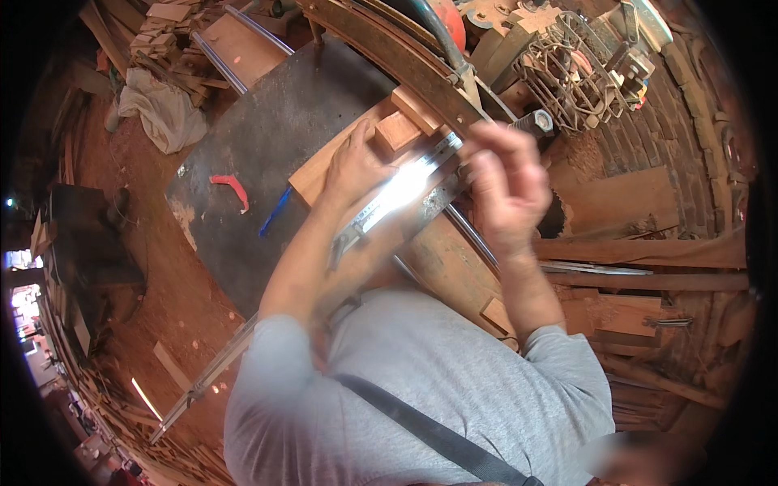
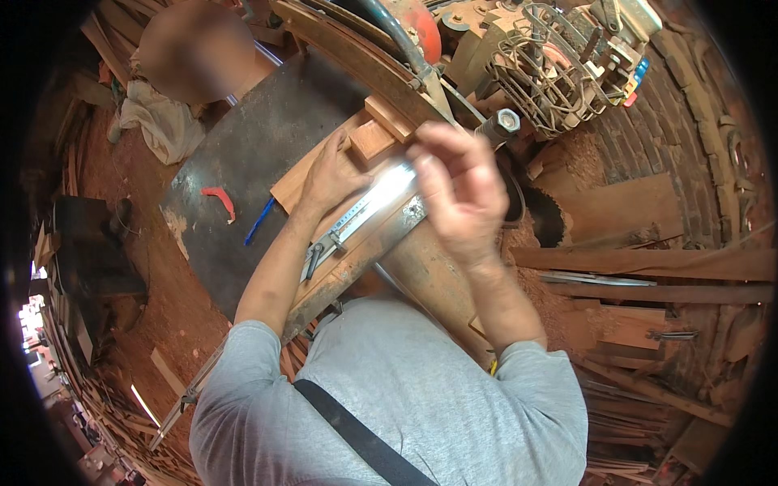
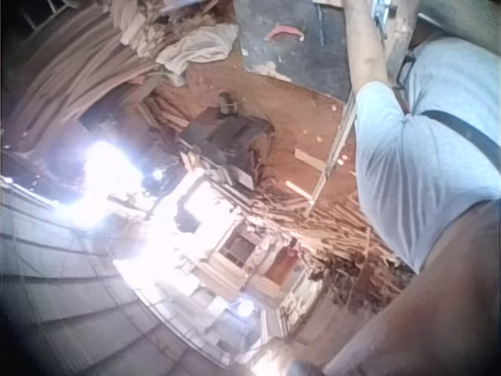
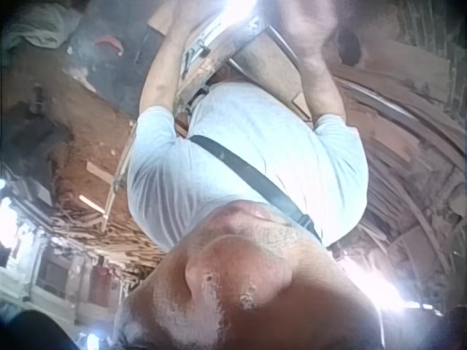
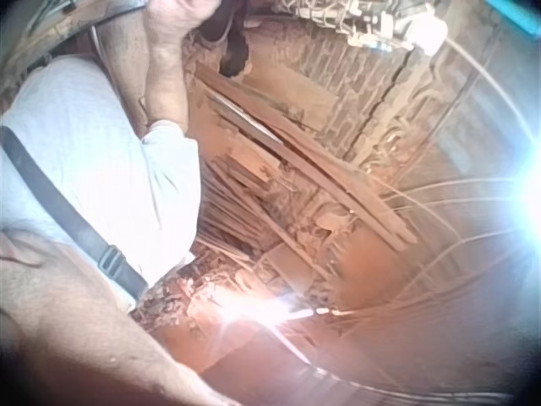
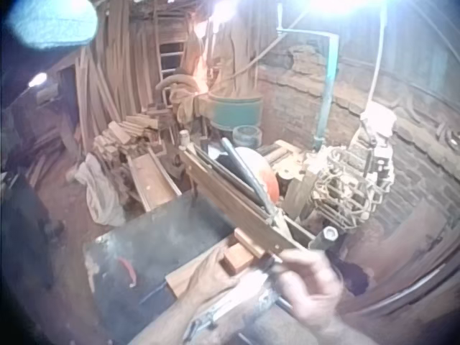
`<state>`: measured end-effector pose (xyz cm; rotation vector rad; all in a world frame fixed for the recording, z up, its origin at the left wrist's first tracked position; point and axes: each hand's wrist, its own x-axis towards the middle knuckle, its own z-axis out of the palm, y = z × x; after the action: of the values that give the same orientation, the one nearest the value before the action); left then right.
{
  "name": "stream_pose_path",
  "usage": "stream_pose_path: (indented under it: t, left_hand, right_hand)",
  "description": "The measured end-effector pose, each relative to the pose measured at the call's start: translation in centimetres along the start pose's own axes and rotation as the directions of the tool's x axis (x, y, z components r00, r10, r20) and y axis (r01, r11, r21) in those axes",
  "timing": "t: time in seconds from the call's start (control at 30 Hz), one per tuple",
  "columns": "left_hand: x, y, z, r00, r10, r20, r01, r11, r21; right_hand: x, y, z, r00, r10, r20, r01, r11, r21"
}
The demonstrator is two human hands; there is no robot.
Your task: The person measures and marks a wooden plank with a tape measure and pen, then uses a miter saw to cut the plank into smaller pieces. The person repeats the measuring, marking, and cutting process on the same plank multiple times.
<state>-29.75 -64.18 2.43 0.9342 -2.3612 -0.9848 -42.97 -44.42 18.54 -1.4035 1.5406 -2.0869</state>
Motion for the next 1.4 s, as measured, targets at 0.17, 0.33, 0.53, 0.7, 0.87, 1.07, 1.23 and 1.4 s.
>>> stream_pose_path:
  t: [0.17, 0.33, 0.53, 0.7, 0.87, 1.07, 1.23, 1.4]
  left_hand:
    - [1.3, 1.9, 0.8, 0.999, 0.021, -0.035, -0.02, 0.999, 0.031]
    - [1.2, 0.7, 1.8, 0.979, 0.118, -0.166, -0.107, 0.992, 0.071]
    - [1.3, 1.6, 0.7, 1.0, -0.006, 0.021, 0.005, 1.0, 0.024]
    - [2.7, -0.5, -0.6, 0.997, 0.049, -0.061, -0.037, 0.983, 0.178]
    - [2.0, -4.4, 0.8, 0.991, -0.004, -0.135, 0.041, 0.961, 0.274]
    - [1.6, -4.5, 0.9, 0.973, 0.059, -0.222, 0.018, 0.944, 0.33]
    - [1.8, -3.7, 1.1, 0.986, -0.052, -0.161, 0.102, 0.942, 0.321]
    - [1.0, -3.4, 0.2, 0.981, -0.029, -0.19, 0.094, 0.934, 0.344]
  right_hand:
    - [8.5, -4.4, -2.7, 0.89, -0.456, 0.0, 0.449, 0.876, -0.178]
    - [13.6, -6.3, 0.3, 0.898, -0.428, 0.103, 0.433, 0.819, -0.377]
    - [21.1, -0.2, 3.6, 0.978, 0.027, 0.207, 0.073, 0.886, -0.459]
    - [28.0, 2.8, 5.7, 0.936, 0.332, 0.114, -0.089, 0.539, -0.837]
    - [30.3, 5.1, 10.2, 0.663, 0.678, 0.316, -0.567, 0.731, -0.379]
    - [28.1, 0.4, 6.4, 0.744, 0.603, 0.287, -0.625, 0.781, -0.021]
    - [26.7, -0.1, 5.2, 0.803, 0.58, 0.14, -0.589, 0.808, 0.033]
    - [15.5, -6.6, -6.5, 0.969, 0.155, 0.195, -0.224, 0.882, 0.415]
